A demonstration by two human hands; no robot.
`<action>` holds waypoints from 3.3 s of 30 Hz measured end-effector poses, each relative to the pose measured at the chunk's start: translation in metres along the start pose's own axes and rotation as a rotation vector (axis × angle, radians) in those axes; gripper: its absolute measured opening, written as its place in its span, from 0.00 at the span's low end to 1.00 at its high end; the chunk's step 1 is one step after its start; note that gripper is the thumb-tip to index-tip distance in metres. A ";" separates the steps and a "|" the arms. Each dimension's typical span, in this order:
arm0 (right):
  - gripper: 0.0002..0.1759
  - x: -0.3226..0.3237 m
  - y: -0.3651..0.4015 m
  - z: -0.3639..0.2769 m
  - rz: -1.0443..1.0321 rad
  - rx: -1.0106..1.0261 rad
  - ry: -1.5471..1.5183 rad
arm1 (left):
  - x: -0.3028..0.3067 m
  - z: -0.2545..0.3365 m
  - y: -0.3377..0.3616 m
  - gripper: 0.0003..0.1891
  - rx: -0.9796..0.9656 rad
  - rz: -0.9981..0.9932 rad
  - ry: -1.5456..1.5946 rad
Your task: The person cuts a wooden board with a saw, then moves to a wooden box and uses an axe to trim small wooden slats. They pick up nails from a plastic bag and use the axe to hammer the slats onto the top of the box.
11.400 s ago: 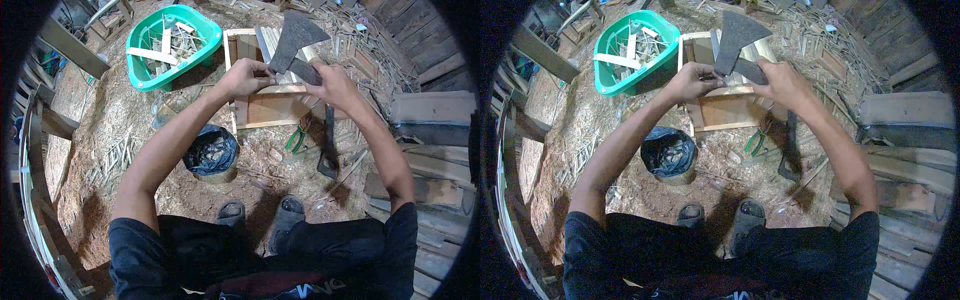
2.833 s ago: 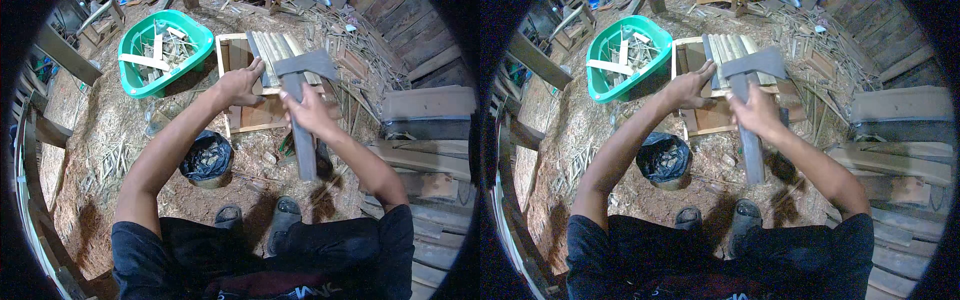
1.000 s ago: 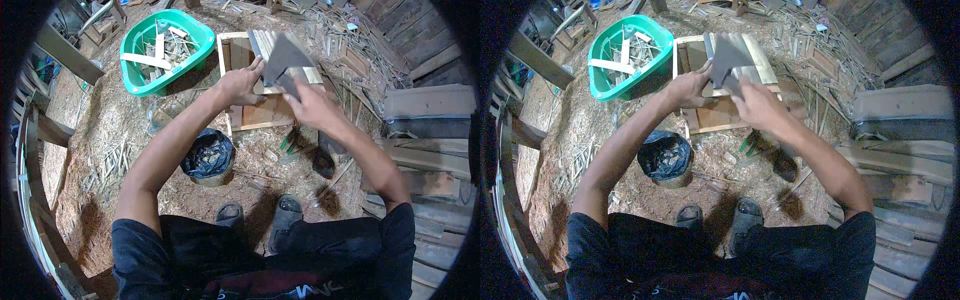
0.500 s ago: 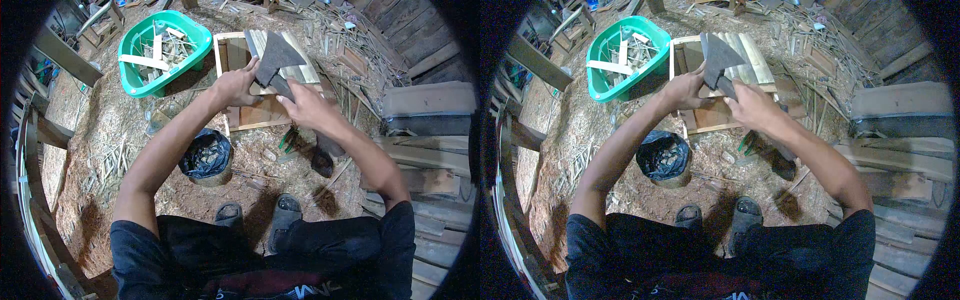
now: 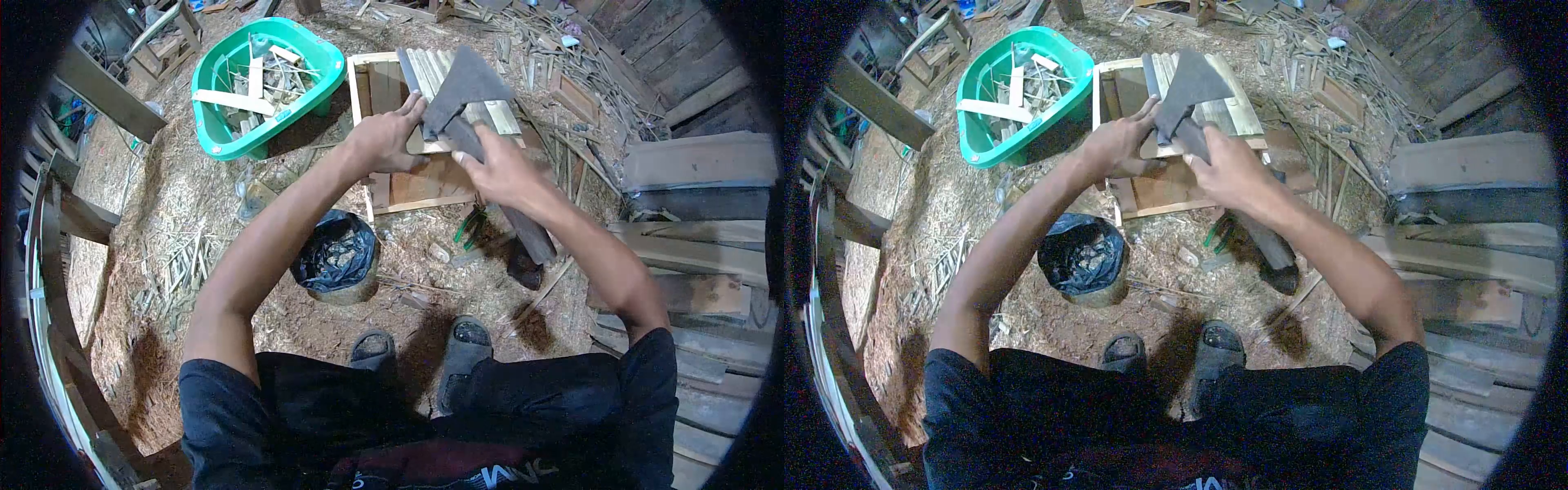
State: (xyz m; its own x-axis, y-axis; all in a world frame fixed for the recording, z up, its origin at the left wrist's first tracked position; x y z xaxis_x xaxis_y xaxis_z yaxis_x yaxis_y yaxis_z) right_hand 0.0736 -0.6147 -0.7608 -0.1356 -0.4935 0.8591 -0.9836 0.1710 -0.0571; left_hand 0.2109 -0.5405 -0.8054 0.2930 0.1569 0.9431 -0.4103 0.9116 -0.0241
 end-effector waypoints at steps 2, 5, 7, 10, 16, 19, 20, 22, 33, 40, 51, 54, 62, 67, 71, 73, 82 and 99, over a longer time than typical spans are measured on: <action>0.20 0.014 -0.002 -0.002 0.205 0.080 -0.021 | -0.002 -0.001 -0.001 0.54 -0.024 0.036 -0.001; 0.19 0.032 0.000 -0.014 0.445 0.233 -0.109 | -0.005 -0.006 0.000 0.55 -0.011 0.041 -0.004; 0.19 0.014 -0.002 -0.007 0.342 0.175 -0.058 | -0.003 -0.004 -0.003 0.55 0.013 0.005 -0.021; 0.19 -0.016 0.000 0.005 0.062 0.064 -0.006 | -0.002 0.001 0.000 0.56 0.052 -0.048 -0.042; 0.18 0.028 -0.001 -0.019 0.172 0.028 0.037 | -0.002 -0.003 -0.002 0.56 0.010 0.042 -0.033; 0.22 0.032 -0.001 -0.025 0.278 0.073 -0.071 | -0.002 -0.002 -0.001 0.56 0.055 -0.008 -0.035; 0.22 0.033 0.000 -0.028 0.264 0.054 -0.098 | -0.003 -0.002 -0.003 0.56 0.062 -0.025 -0.040; 0.22 0.001 -0.003 -0.003 0.121 0.089 -0.028 | -0.006 -0.003 -0.005 0.56 0.084 -0.062 -0.054; 0.22 0.022 -0.007 -0.022 0.226 0.095 -0.029 | -0.001 -0.004 0.000 0.62 0.034 0.047 -0.023; 0.21 -0.006 -0.005 -0.009 0.009 0.036 0.013 | 0.001 -0.005 0.001 0.72 0.201 -0.061 0.025; 0.20 -0.020 -0.004 -0.011 -0.030 0.098 0.011 | 0.008 -0.003 0.005 0.75 0.214 -0.048 0.055; 0.23 -0.002 -0.007 -0.012 0.094 0.083 -0.039 | 0.005 -0.002 0.002 0.75 0.224 -0.079 0.050; 0.25 -0.021 0.002 -0.016 -0.039 0.068 0.106 | 0.010 -0.001 0.006 0.76 0.205 -0.032 0.109; 0.22 0.002 -0.011 -0.017 0.100 0.090 0.070 | 0.004 -0.005 -0.001 0.77 0.172 0.010 0.081; 0.20 0.031 -0.010 -0.028 0.292 0.159 -0.025 | -0.003 -0.009 -0.003 0.76 0.147 0.045 0.073; 0.20 0.011 -0.008 -0.015 0.221 0.166 0.021 | -0.001 -0.008 -0.003 0.76 0.158 0.030 0.071; 0.23 0.018 -0.014 -0.015 0.204 0.157 0.079 | -0.004 -0.014 -0.006 0.74 0.145 0.036 0.073; 0.29 -0.065 0.069 0.039 0.135 0.195 -0.264 | 0.001 0.018 0.100 0.48 -0.195 0.405 -0.106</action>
State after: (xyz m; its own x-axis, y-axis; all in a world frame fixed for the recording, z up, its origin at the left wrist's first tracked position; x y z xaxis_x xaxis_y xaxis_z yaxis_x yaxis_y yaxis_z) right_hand 0.0094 -0.6043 -0.8402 -0.2667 -0.6852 0.6777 -0.9556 0.0965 -0.2786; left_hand 0.1551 -0.4559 -0.8008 0.0482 0.4845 0.8734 -0.3003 0.8410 -0.4500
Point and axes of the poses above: each hand's wrist, its own y-axis away from the middle knuckle, its own x-axis out of the back of the hand, z = x × y, the point moved 8 cm from there along -y, towards the middle knuckle, and after that the axes turned 15 degrees about x, right-handed, at the moved point
